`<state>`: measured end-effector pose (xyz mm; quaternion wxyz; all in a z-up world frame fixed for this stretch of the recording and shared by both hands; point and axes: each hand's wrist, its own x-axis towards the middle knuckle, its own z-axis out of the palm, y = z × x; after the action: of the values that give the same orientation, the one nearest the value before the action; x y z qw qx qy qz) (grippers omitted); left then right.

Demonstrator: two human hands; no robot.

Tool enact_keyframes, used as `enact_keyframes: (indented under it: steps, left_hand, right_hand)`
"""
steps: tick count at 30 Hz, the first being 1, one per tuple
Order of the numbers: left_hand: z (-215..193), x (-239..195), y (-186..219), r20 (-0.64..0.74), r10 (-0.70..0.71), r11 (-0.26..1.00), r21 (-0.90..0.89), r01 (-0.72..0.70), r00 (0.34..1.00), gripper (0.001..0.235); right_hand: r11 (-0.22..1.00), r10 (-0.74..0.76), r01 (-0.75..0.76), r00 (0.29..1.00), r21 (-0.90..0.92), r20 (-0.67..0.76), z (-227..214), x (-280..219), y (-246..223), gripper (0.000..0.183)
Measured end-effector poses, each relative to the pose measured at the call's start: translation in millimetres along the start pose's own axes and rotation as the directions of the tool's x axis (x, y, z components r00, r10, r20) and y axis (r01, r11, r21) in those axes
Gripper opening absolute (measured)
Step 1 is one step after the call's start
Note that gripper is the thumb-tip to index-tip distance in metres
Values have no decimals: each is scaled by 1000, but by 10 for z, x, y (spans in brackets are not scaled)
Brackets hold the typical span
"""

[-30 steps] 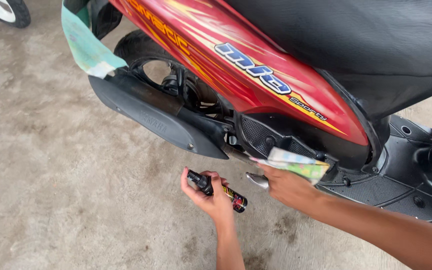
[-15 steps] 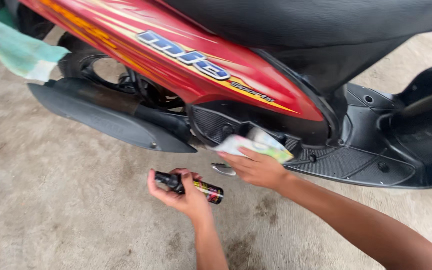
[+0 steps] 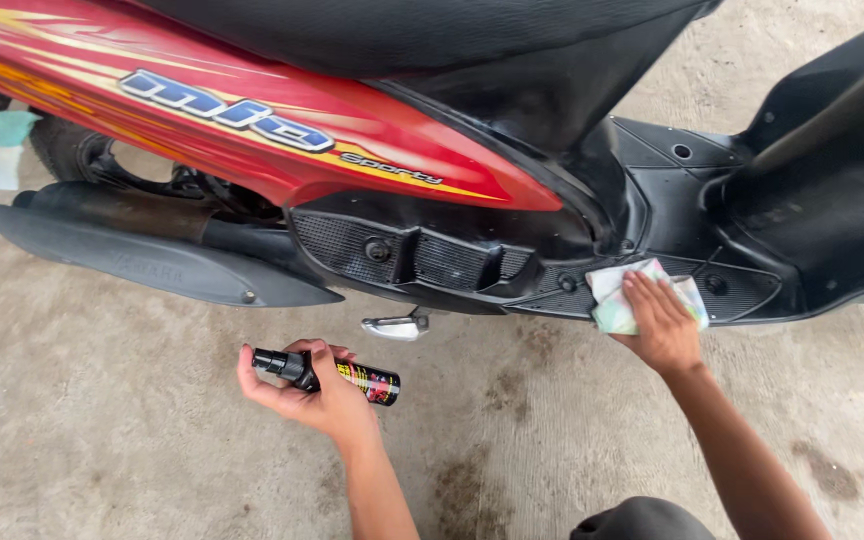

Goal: The person cleans a red motorcycle by spraying a cleaning solution from a bottle onto a cloth and wiping various parts of the vehicle. They clean the front headlight area, the side panels, the seat, and the rear fender.

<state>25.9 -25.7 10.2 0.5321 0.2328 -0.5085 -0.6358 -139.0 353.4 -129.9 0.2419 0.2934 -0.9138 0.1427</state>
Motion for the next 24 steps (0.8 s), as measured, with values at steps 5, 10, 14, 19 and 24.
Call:
enact_keyframes:
  steps: [5, 10, 14, 19, 24]
  left_hand:
    - [242, -337, -81, 133, 53, 998, -44, -48, 990, 71]
    - [463, -681, -214, 219, 69, 997, -39, -62, 973, 71]
    - [522, -799, -302, 284, 70, 997, -30, -64, 956, 70]
    - [497, -854, -375, 338, 84, 996, 13, -94, 937, 70]
    - [634, -1038, -537, 387, 32, 999, -30, -22, 921, 70]
  right_hand:
    - [982, 11, 10, 994, 191, -108, 120, 307, -613, 83]
    - [993, -114, 115, 985, -3, -131, 194, 364, -721, 73]
    - [988, -142, 151, 971, 29, -195, 148, -121, 88, 60]
    - [999, 26, -24, 997, 26, -76, 15, -490, 614, 72]
    - [983, 140, -136, 990, 123, -22, 75, -301, 45, 83]
